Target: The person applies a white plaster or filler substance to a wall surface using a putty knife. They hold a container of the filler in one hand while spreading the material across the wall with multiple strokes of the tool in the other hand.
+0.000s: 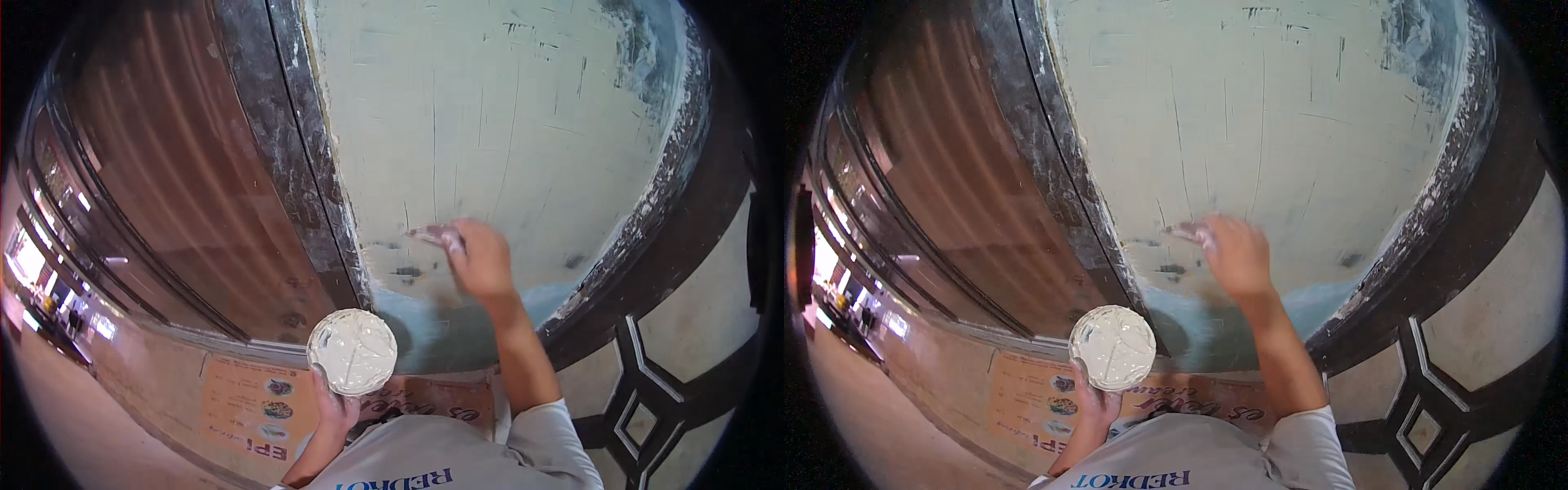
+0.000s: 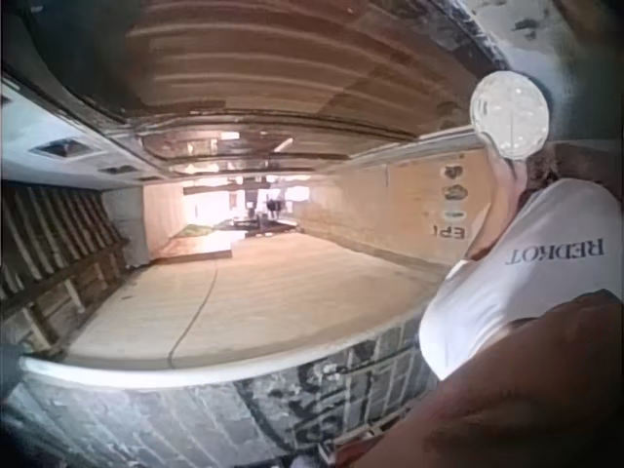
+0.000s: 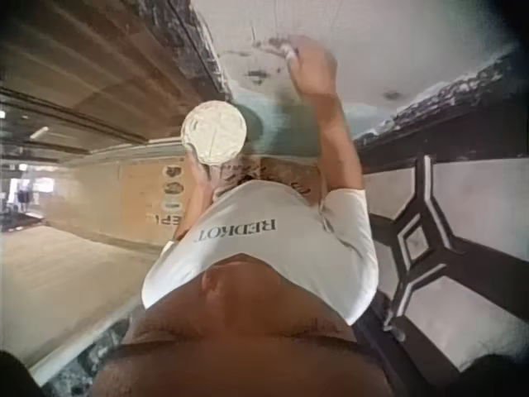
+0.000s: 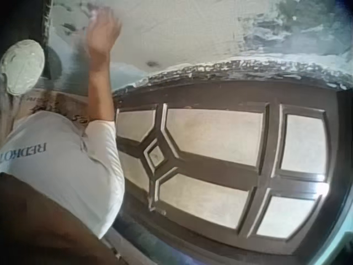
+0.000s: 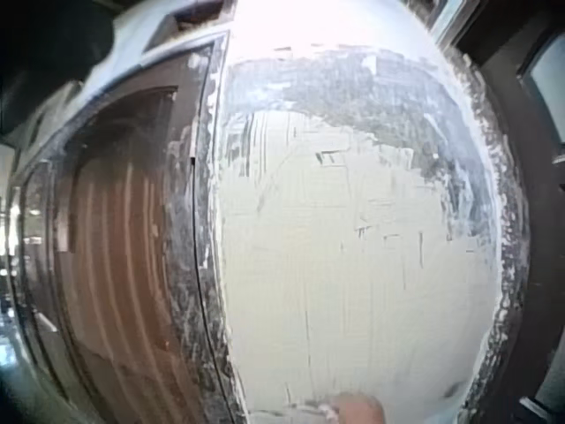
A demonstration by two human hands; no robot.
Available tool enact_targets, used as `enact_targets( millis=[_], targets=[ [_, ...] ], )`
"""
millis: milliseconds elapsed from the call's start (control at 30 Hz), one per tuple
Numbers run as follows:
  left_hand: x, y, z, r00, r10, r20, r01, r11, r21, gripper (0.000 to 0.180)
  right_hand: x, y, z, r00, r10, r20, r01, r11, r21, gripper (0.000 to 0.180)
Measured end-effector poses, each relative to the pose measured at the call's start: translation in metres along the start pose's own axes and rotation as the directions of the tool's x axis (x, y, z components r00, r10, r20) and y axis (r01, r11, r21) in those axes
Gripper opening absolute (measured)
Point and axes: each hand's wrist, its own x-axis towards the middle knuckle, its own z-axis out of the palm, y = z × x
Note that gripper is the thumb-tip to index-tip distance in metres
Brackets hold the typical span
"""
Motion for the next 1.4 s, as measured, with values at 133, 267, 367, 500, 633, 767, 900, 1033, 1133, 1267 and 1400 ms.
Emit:
enact_targets(
  millis=[133,267,367,500,633,767,900,1033,1133,1267,1400],
  targets=[
    [0.01,0.015,-0.009,0.999,0.033,0.02,-0.033,0.999,0.007,0.069,0.044,-0.021,-0.033,0.977,0.195,-0.087,-0.186,0.978,0.097,0.021],
    [0.013,0.026,-0.014,0.999,0.019,0.033,-0.019,1.0,-0.004,0.068,0.019,-0.031,-0.029,0.963,0.268,0.003,-0.264,0.948,0.177,0.026],
    [0.017,0.032,-0.014,0.996,-0.011,0.091,0.014,1.0,-0.026,0.065,-0.015,-0.012,0.004,0.975,0.142,0.172,-0.167,0.976,0.137,0.027],
    [0.028,0.033,-0.025,0.997,-0.022,0.077,0.024,1.0,-0.016,0.067,0.012,-0.017,-0.002,0.972,0.209,0.109,-0.211,0.977,0.009,0.027],
    [0.029,0.038,-0.018,0.999,-0.007,0.051,0.007,1.0,-0.008,0.069,0.054,-0.034,-0.034,0.93,0.291,-0.223,-0.238,0.942,0.236,0.025],
    [0.031,0.04,-0.024,0.996,0.006,0.094,-0.006,1.0,-0.01,0.069,0.019,-0.042,-0.014,0.953,0.297,0.063,-0.304,0.937,0.173,0.026],
    [0.034,0.035,-0.024,0.993,-0.005,0.122,0.008,1.0,-0.024,0.069,0.005,-0.029,-0.002,0.94,0.304,0.154,-0.304,0.952,-0.022,0.027],
    [0.032,0.035,-0.02,0.995,-0.007,0.1,0.009,1.0,-0.023,0.07,0.036,-0.032,-0.02,0.842,0.436,-0.318,-0.36,0.893,0.27,0.025],
    [0.029,0.033,-0.008,0.994,0.035,0.102,-0.037,0.999,0.021,0.071,0.035,-0.037,-0.026,0.919,0.375,-0.124,-0.328,0.9,0.288,0.025],
    [0.032,0.028,-0.008,0.994,0.026,0.109,-0.029,0.999,0.021,0.072,-0.009,-0.023,0.012,0.966,0.164,0.201,-0.183,0.98,0.083,0.027],
    [0.031,0.028,-0.006,0.991,-0.012,0.132,0.011,1.0,0.008,0.071,0.011,-0.02,0.0,0.823,0.495,-0.278,-0.42,0.861,0.289,0.027]
  ],
)
